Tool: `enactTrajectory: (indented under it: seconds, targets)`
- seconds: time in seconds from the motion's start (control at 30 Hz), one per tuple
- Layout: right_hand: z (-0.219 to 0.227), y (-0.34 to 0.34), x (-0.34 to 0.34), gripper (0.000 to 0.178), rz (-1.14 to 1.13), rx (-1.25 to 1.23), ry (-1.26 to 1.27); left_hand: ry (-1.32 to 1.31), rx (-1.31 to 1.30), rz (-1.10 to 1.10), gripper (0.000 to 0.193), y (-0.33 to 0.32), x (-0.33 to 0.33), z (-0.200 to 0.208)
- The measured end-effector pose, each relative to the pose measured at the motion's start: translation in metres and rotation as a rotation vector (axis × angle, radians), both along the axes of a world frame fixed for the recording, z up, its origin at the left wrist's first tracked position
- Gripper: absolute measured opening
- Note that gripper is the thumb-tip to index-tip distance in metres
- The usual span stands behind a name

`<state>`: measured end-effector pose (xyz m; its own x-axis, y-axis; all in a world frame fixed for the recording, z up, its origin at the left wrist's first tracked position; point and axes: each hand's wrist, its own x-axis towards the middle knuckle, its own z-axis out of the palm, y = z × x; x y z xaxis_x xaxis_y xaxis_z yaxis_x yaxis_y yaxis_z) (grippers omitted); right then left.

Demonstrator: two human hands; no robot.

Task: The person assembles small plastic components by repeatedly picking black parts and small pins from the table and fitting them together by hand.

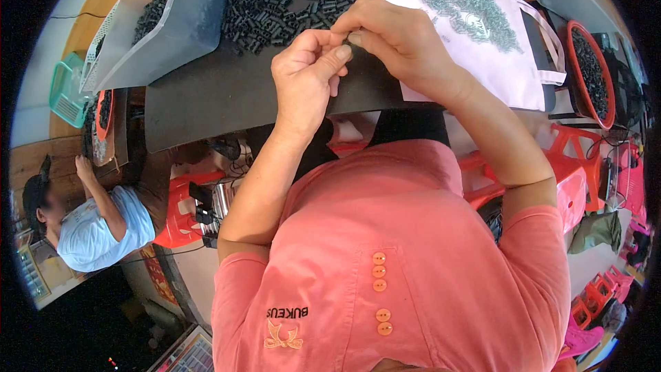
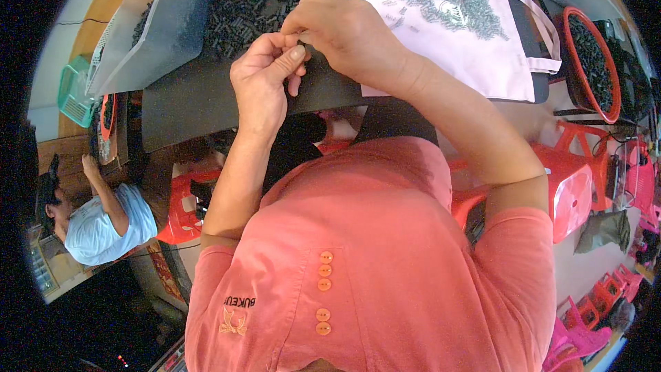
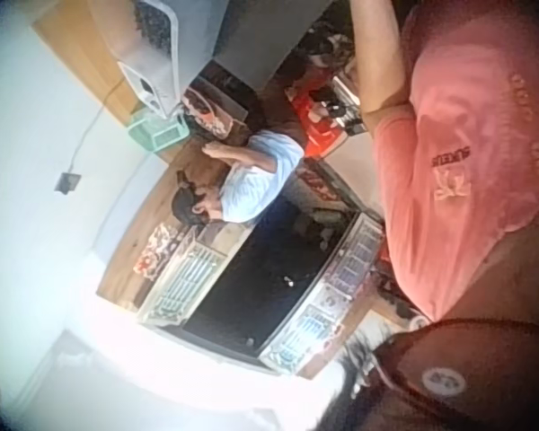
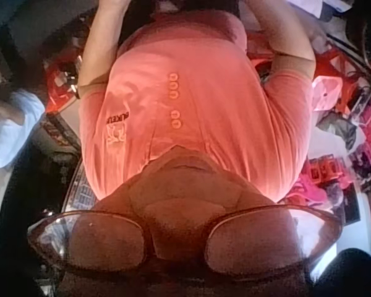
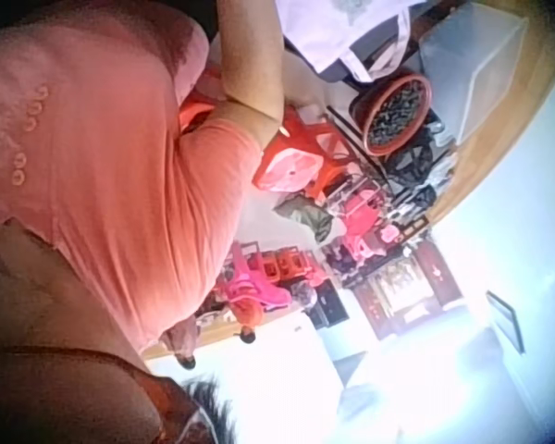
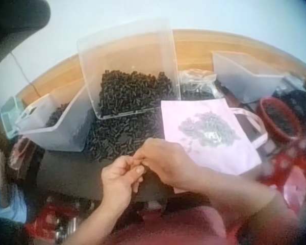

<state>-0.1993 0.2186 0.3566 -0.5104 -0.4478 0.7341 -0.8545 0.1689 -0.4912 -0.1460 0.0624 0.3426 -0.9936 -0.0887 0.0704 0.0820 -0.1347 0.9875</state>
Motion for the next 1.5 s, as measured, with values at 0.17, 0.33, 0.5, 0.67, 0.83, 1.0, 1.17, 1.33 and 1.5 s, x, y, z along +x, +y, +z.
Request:
enactTrajectory:
  seconds: [0.17, 0.33, 0.5, 0.67, 0.83, 1.0, 1.17, 1.33, 1.5]
  targets:
    - [0.002, 0.000, 0.000, 0.013, 0.013, 0.030, 0.033, 0.002, 0.006, -0.011, 0.007, -0.002, 0.000, -0.001]
    - [0.004, 0.000, 0.003, 0.015, 0.018, 0.047, 0.137, -0.028, 0.019, -0.022, 0.008, -0.003, 0.002, 0.001]
    - [-0.010, -0.005, 0.002, 0.020, 0.008, 0.006, 0.305, -0.044, 0.049, -0.034, 0.008, -0.004, 0.004, 0.002]
    - [-0.007, -0.005, 0.003, 0.029, 0.025, 0.037, 0.287, -0.051, 0.038, -0.027, 0.006, -0.005, 0.004, 0.005]
    - [-0.004, -0.006, 0.008, 0.038, -0.016, 0.010, 0.036, -0.020, 0.194, -0.050, 0.007, -0.006, 0.000, 0.003]
    - [-0.003, -0.004, 0.005, 0.037, -0.156, 0.040, 0.203, 0.001, 0.216, -0.062, 0.009, -0.007, -0.001, 0.003]
    - [-0.008, -0.005, 0.002, 0.027, -0.219, 0.098, 0.308, 0.021, 0.219, -0.082, 0.009, -0.005, -0.004, 0.004]
    - [-0.009, -0.008, 0.002, 0.025, -0.236, 0.051, 0.409, -0.017, 0.118, -0.081, 0.009, -0.004, -0.002, 0.017]
    - [-0.009, -0.005, 0.011, 0.030, -0.283, 0.124, 0.413, -0.026, 0.183, -0.071, 0.004, 0.008, 0.001, 0.014]
